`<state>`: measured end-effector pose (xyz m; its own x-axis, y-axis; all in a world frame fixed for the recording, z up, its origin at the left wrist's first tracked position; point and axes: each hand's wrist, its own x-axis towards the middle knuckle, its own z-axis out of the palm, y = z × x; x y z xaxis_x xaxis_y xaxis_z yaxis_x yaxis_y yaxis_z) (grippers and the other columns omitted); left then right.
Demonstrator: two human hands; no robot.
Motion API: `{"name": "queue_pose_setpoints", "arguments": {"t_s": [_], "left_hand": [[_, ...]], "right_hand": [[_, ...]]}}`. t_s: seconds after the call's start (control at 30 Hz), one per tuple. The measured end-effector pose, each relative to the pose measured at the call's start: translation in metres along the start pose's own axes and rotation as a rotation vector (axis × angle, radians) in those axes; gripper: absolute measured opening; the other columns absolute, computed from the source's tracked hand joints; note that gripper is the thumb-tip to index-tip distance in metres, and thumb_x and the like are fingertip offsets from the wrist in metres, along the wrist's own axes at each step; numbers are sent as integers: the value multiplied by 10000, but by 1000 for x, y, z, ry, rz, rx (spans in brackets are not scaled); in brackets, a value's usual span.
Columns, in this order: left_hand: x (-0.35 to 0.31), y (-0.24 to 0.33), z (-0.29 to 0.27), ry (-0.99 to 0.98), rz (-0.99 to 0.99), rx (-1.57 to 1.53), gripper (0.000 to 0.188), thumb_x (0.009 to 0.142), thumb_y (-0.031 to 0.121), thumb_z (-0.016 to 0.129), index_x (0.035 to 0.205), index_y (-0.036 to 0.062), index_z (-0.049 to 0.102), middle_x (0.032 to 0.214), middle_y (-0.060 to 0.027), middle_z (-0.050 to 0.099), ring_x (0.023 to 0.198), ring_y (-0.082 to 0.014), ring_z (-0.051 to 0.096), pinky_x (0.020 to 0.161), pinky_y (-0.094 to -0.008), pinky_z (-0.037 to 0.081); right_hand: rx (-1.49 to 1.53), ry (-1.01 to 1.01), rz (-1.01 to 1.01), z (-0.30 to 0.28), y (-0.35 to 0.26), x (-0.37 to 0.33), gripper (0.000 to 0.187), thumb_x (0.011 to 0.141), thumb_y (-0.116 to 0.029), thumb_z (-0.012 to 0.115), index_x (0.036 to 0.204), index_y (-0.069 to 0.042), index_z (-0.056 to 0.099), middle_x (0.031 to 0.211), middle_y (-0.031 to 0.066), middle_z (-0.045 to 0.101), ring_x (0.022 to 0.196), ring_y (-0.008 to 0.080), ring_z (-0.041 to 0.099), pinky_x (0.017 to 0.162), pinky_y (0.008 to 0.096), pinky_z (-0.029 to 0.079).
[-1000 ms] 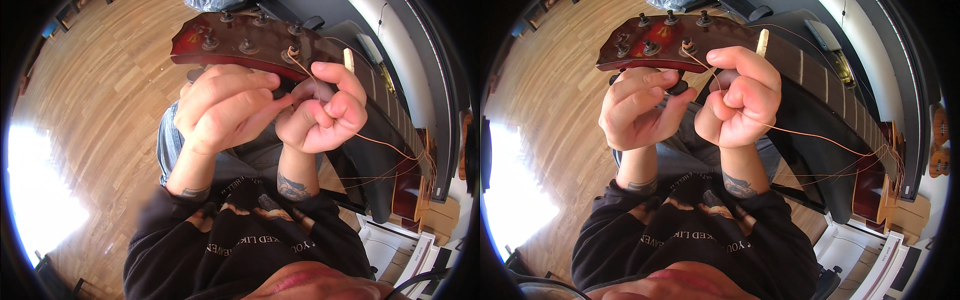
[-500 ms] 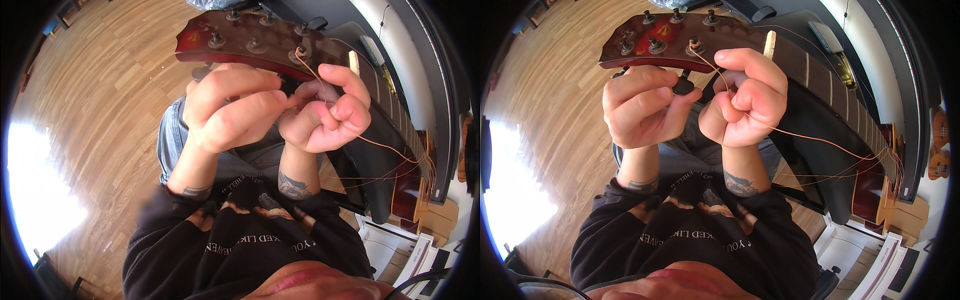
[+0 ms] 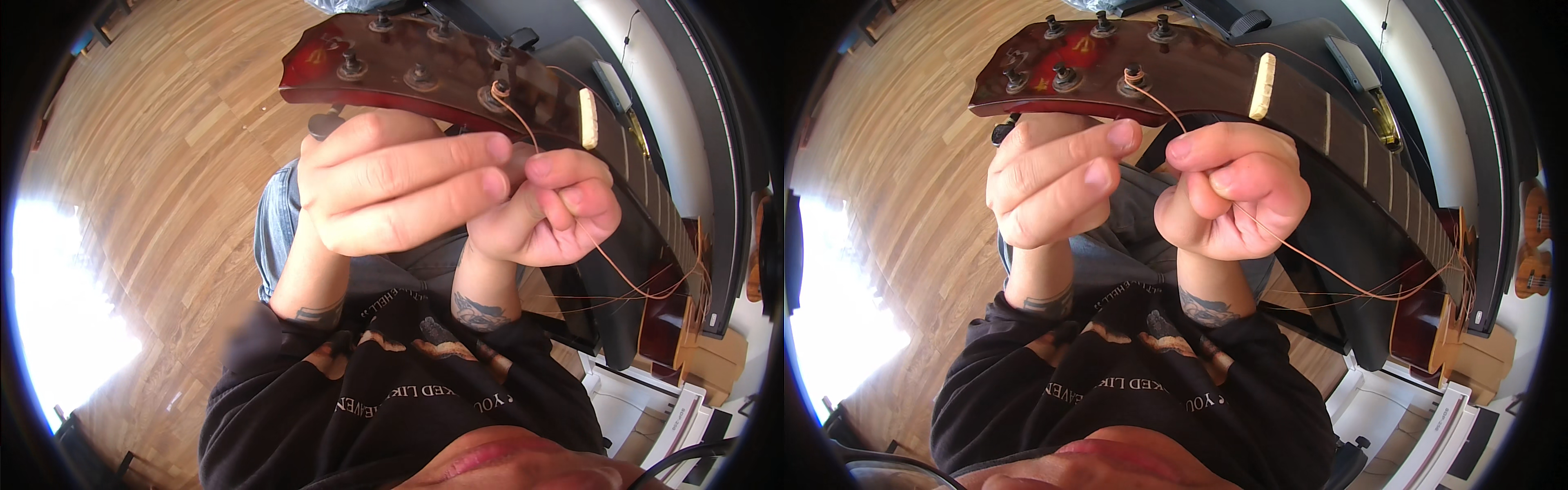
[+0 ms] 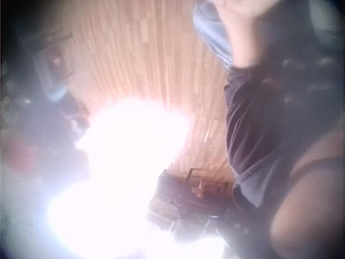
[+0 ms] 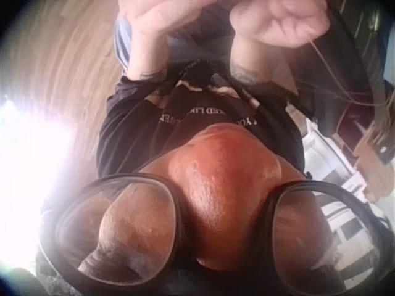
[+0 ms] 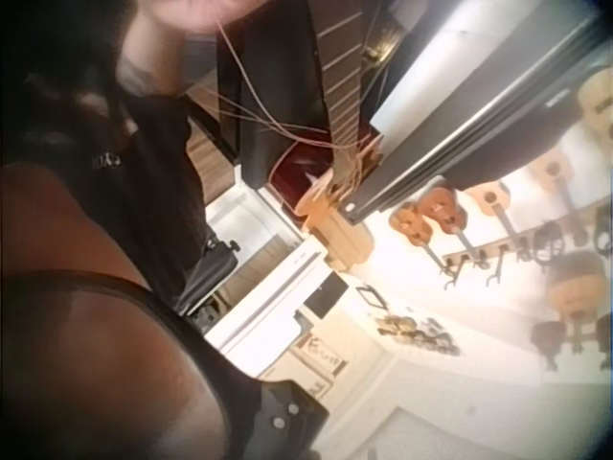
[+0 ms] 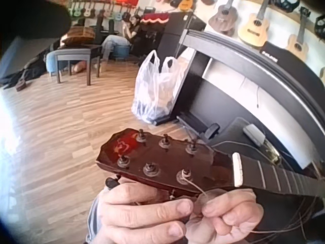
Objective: The person replaces a guitar string by winding it onto the tuning peg at the headstock, then threading it through the bridge and securing it with a string winder. The person handles the guitar and string winder throughout the process.
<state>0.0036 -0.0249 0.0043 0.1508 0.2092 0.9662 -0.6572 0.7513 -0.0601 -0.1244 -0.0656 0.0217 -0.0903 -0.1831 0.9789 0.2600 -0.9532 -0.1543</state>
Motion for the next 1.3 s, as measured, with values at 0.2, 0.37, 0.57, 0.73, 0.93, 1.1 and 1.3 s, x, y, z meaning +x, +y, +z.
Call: {"name": "queue_pose_setpoints", "arguments": {"t_s": [0.2,0.37,0.57,0.73,0.93,1.1,1.3], "left_hand": [[-1,2,-8,-64,-2,20,307,750,70,849,1041,85,755,1013,-91,761,742,-157,650,644,-287,566],[-2,9,-4,9,-83,58,371,694,26,865,1041,33,736,924,-88,657,703,-171,648,602,-294,549],[0,8,-6,-112,-51,132,400,598,-90,804,971,54,802,932,-54,545,646,-146,557,532,-272,433],[1,4,-13,-163,-25,123,368,584,-57,759,930,60,807,918,-46,551,662,-153,586,539,-270,466],[3,8,-14,-107,-77,163,319,652,-64,829,947,41,765,917,-56,574,650,-150,622,529,-262,492],[2,17,0,14,-193,201,384,707,-32,894,1006,47,667,948,-75,600,634,-131,598,523,-238,456],[5,16,1,-100,-98,214,417,737,-79,821,1095,34,637,1004,-134,669,681,-193,623,582,-282,514]], "right_hand": [[105,4,84,-4,-4,-5,203,994,-58,688,1052,-39,494,864,140,693,612,97,592,533,201,525],[241,27,174,-2,-11,-7,200,974,48,642,1061,-27,479,898,159,643,601,95,562,520,211,522],[226,5,202,-7,-19,-10,213,945,114,587,1069,-25,484,918,161,617,603,100,548,516,242,523],[258,0,229,-8,-22,-12,194,945,97,598,1063,-24,501,906,152,625,628,102,554,539,245,524],[177,-127,189,-10,-22,-5,124,1004,14,563,1082,-35,480,902,107,552,494,60,333,434,209,312],[245,-42,253,-9,-26,-11,169,981,-27,660,1058,-20,510,902,133,604,593,107,510,535,255,470],[289,0,273,-8,-25,-12,164,940,38,671,1012,-10,532,901,149,641,661,137,636,614,279,574]]}}
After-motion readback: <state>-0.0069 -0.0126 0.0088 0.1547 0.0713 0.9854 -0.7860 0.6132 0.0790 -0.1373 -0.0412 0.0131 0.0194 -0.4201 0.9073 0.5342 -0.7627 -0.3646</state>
